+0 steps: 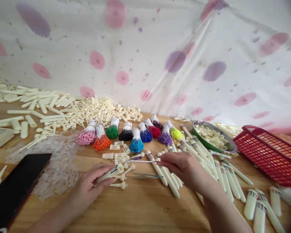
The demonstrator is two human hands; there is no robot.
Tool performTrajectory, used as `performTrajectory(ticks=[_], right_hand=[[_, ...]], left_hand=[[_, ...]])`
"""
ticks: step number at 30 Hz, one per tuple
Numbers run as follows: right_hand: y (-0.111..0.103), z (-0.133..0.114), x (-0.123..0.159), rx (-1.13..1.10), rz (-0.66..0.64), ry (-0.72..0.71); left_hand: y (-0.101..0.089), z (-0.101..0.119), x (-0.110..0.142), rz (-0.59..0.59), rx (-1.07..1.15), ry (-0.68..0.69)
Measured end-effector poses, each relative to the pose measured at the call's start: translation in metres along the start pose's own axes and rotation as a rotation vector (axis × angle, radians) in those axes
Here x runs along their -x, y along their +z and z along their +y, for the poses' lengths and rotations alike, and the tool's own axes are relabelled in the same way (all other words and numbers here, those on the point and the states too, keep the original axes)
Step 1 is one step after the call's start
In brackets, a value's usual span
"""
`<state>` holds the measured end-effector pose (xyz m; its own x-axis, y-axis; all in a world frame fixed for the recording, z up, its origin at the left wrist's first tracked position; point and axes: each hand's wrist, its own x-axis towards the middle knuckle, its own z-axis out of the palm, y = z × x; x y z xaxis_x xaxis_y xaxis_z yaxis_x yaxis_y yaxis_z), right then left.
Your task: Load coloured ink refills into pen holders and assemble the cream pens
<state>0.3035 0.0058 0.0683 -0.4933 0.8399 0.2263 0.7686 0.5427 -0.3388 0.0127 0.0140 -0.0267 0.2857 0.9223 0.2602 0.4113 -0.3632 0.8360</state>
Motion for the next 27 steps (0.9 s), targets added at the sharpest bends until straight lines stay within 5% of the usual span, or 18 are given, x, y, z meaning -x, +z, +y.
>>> performTrajectory(ticks=[14, 27], right_hand=[[0.002, -0.011, -0.001, 0.058, 0.008, -0.197], [0.027, -0.025, -0.009, 0.031, 0.014, -0.257]], left_hand=[[0.000, 0.006, 0.003, -0.056, -0.192, 0.112], [-0.001, 0.002, 0.006, -0.114, -0.191, 0.107]])
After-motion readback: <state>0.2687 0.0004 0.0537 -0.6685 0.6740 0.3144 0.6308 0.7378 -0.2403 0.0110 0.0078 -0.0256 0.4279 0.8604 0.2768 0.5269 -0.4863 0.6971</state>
